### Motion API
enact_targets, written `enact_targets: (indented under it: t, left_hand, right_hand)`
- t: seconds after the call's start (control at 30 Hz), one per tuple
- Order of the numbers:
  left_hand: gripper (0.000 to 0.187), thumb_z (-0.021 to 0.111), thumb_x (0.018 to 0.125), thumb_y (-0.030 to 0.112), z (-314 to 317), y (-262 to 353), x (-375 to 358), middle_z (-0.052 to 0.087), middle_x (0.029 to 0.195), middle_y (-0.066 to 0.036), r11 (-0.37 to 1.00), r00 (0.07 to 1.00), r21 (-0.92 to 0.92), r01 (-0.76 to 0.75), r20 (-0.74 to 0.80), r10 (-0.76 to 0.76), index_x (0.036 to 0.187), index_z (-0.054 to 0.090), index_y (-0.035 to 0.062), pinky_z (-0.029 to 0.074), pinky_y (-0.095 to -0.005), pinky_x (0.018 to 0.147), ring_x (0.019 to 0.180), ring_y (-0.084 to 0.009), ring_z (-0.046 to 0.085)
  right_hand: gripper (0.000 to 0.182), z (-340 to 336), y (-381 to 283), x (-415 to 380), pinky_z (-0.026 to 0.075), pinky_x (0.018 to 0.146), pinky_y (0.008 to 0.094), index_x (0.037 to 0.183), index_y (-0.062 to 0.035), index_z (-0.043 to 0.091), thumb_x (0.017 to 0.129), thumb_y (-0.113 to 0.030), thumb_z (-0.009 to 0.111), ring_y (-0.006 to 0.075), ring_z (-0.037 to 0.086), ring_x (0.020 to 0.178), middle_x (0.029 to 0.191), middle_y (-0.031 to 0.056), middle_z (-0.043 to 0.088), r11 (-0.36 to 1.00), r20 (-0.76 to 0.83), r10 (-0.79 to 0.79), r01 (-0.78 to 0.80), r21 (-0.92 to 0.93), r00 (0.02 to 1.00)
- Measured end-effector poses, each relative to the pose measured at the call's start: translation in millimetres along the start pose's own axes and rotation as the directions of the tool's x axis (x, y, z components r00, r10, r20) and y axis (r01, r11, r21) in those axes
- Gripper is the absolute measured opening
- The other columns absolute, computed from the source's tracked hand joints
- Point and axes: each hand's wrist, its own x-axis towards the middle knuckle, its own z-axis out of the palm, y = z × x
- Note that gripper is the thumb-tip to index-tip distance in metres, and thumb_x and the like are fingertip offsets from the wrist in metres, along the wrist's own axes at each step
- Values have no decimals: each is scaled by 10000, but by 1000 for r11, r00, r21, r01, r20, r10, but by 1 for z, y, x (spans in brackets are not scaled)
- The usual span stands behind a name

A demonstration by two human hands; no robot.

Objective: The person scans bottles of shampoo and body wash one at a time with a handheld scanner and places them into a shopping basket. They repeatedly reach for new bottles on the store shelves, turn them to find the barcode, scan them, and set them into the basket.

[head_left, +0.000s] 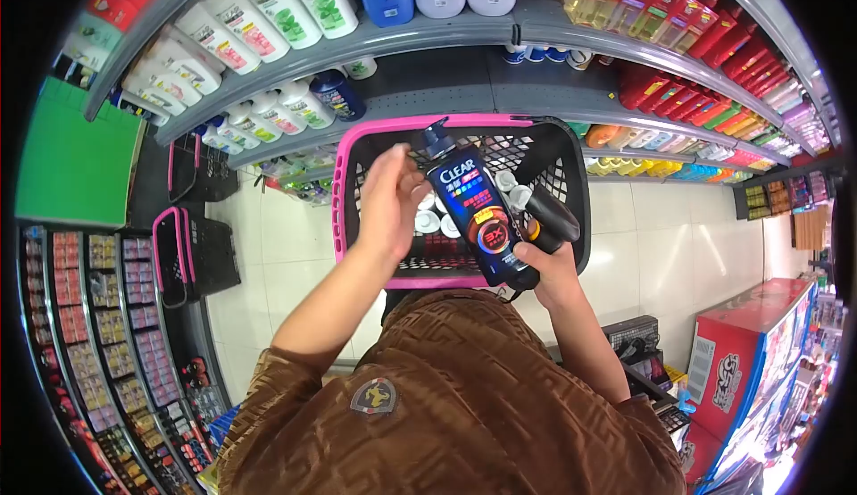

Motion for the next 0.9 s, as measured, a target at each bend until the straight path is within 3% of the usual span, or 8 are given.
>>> enact_targets:
  t: [0.03, 0.13, 0.23, 0.43, 0.5, 0.57, 0.6, 0.9]
  left_hand:
    - [392, 648, 986, 281, -1, -9, -6, 617, 1057, -37, 997, 999, -69, 28, -22, -29, 1291, 562, 51, 512, -346, 884, 953, -137, 586]
    - [518, 603, 991, 243, 2, -23, -33, 569, 1349, -99, 948, 963, 256, 191, 135, -231, 1449, 453, 54, 476, -381, 1019, 1212, -205, 575]
    - [710, 635, 970, 91, 15, -22, -56, 491, 1478, -130, 972, 911, 227, 56, 388, -143, 1579, 277, 20, 471, -364, 1038, 1310, -209, 517]
    - [857, 692, 916, -14, 25, -25, -49, 485, 1467, -146, 940, 911, 337, -54, 402, -92, 1608, 188, 16, 488, -331, 1015, 1312, -203, 495]
    - [815, 708, 929, 23, 34, -28, -52, 528, 1398, -139, 951, 933, 299, -78, 358, -36, 1584, 224, 20, 500, -334, 1004, 1261, -190, 535]
    - [701, 717, 944, 64, 40, -26, -50, 581, 1295, -115, 985, 944, 167, 29, 319, -82, 1506, 300, 30, 515, -343, 991, 1190, -172, 583]
    - [523, 735, 948, 140, 41, -26, -53, 618, 1226, -76, 982, 951, 185, -27, 306, -32, 1363, 428, 57, 500, -355, 1004, 1141, -166, 612]
    - [598, 741, 918, 39, 36, -19, -60, 606, 1248, -100, 969, 914, 189, -159, 400, 72, 1384, 367, 21, 525, -343, 991, 1133, -174, 638]
  right_hand:
    - [474, 0, 1, 1, 523, 907, 329, 1125, -92, 583, 746, 58, 825, 143, 612, 1034, 1067, 7, 597, 999, -42, -8, 10, 49, 999]
    - [470, 3, 0, 2, 523, 922, 343, 1116, -86, 577, 749, 92, 809, 158, 612, 1063, 1055, 9, 586, 993, -101, -115, 115, -6, 988]
    - [468, 14, -2, 2, 520, 935, 349, 1113, -70, 570, 749, 108, 805, 157, 605, 1070, 1036, 10, 573, 972, -142, -222, 208, -106, 965]
    - [500, 21, -3, 7, 522, 895, 307, 1179, -34, 571, 755, 109, 794, 130, 603, 997, 1027, 12, 590, 940, -163, -307, 273, -204, 938]
    - [517, 24, -6, 4, 524, 884, 307, 1202, -28, 586, 751, 102, 802, 124, 601, 985, 1036, 12, 601, 946, -181, -295, 261, -192, 938]
    - [528, 23, -3, 2, 527, 881, 311, 1213, -26, 603, 745, 83, 822, 126, 606, 978, 1043, 9, 612, 914, -78, -332, 300, -273, 940]
    - [528, 23, -2, 2, 527, 881, 311, 1213, -26, 603, 745, 83, 822, 126, 606, 978, 1043, 9, 612, 916, -75, -331, 302, -264, 941]
    - [625, 26, -1, -11, 521, 966, 328, 1297, -11, 592, 732, 44, 854, 155, 636, 1103, 1214, 64, 662, 885, 60, -348, 349, -308, 936]
